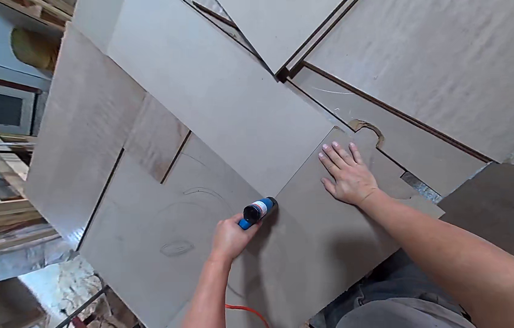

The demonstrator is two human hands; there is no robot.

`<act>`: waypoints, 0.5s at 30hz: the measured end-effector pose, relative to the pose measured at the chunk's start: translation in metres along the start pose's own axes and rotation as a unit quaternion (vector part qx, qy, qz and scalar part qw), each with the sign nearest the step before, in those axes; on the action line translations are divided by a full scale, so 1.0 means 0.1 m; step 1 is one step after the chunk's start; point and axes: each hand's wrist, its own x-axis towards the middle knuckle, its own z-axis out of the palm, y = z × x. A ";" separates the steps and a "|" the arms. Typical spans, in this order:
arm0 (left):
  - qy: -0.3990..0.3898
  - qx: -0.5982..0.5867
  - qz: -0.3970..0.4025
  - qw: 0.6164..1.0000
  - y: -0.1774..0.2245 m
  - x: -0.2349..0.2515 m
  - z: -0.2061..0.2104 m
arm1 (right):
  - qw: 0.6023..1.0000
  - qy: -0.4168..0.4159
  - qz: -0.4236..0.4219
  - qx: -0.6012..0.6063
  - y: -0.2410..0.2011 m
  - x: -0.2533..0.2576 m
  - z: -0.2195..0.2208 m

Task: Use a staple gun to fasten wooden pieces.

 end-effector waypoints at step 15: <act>0.002 0.009 -0.021 1.000 0.22 0.10 0.04 | 1.000 0.003 0.002 -0.005 0.01 -0.01 0.02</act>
